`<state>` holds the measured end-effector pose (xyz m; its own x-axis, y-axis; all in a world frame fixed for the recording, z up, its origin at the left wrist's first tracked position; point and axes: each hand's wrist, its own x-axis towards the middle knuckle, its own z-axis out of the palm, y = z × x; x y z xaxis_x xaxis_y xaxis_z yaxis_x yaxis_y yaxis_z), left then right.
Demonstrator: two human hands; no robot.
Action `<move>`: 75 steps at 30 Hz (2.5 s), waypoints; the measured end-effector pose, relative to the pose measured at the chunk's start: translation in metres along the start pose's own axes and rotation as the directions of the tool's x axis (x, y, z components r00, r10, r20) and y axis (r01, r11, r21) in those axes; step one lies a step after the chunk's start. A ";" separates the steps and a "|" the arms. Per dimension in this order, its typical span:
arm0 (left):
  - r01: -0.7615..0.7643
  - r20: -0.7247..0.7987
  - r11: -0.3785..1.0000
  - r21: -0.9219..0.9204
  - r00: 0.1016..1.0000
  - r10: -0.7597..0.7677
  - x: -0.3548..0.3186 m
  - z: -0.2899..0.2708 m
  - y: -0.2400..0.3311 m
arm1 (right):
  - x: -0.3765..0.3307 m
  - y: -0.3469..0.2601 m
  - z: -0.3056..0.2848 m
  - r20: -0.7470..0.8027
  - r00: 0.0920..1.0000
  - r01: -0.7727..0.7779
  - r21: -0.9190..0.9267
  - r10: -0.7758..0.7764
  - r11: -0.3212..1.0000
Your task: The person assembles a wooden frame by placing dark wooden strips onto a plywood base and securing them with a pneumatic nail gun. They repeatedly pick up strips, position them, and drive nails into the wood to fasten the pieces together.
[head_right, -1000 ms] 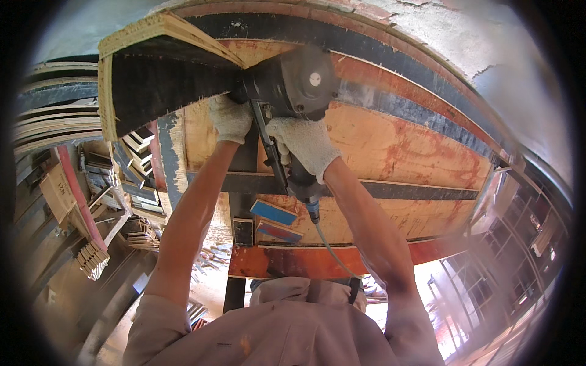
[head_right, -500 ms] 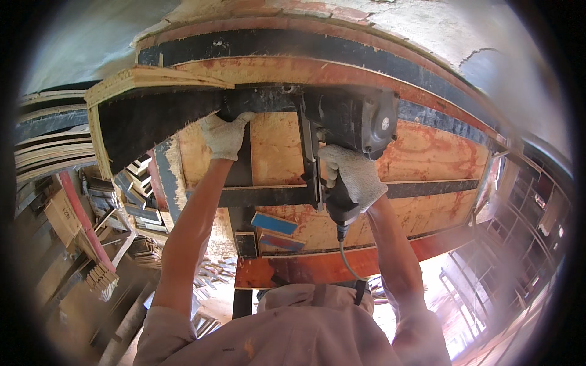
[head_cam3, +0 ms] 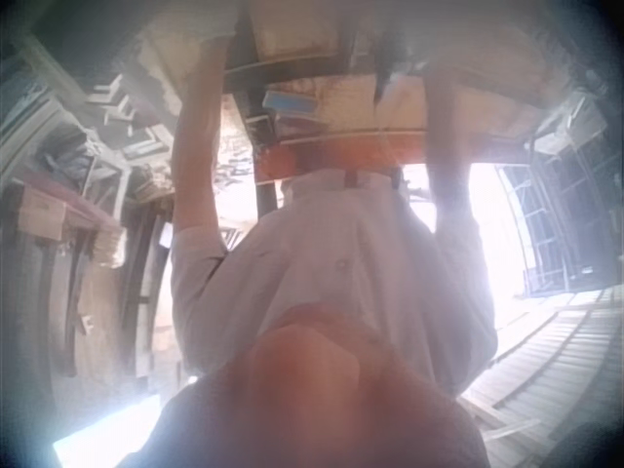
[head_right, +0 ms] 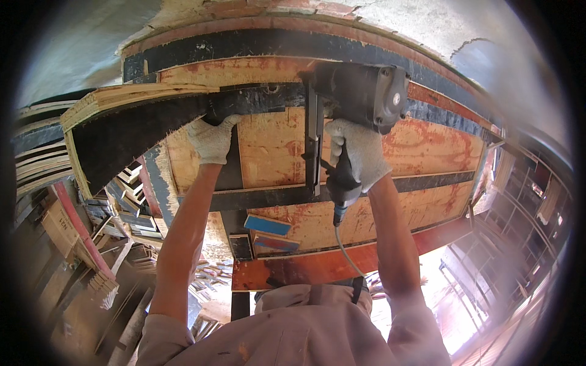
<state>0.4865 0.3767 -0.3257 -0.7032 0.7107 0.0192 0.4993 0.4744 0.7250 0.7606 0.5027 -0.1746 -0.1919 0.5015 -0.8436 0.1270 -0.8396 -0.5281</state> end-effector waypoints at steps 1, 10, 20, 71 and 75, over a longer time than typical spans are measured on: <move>0.005 0.007 1.000 0.016 1.000 -0.005 0.000 0.000 -0.001 | -0.001 -0.003 0.005 -0.031 0.999 0.013 -0.002 -0.013 1.000; 0.013 0.023 0.998 -0.068 1.000 -0.012 0.002 -0.003 0.006 | -0.003 -0.010 0.014 0.008 0.998 0.060 -0.009 -0.060 0.998; -0.012 0.012 1.000 0.017 1.000 0.012 -0.001 -0.001 0.001 | -0.009 -0.012 0.017 0.007 0.997 0.079 0.006 -0.079 0.997; -0.028 -0.052 0.998 0.059 0.998 0.032 0.004 0.000 0.004 | -0.018 0.036 0.016 0.174 0.984 -0.040 0.005 0.039 0.999; 0.051 -0.003 0.991 0.125 0.999 -0.051 0.001 0.000 0.004 | -0.013 0.042 0.020 0.199 0.976 0.114 -0.145 -0.084 0.983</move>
<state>0.4881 0.3789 -0.3225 -0.7297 0.6836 -0.0158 0.5216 0.5714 0.6335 0.7485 0.4570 -0.1834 -0.3915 0.5190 -0.7599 0.2438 -0.7378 -0.6295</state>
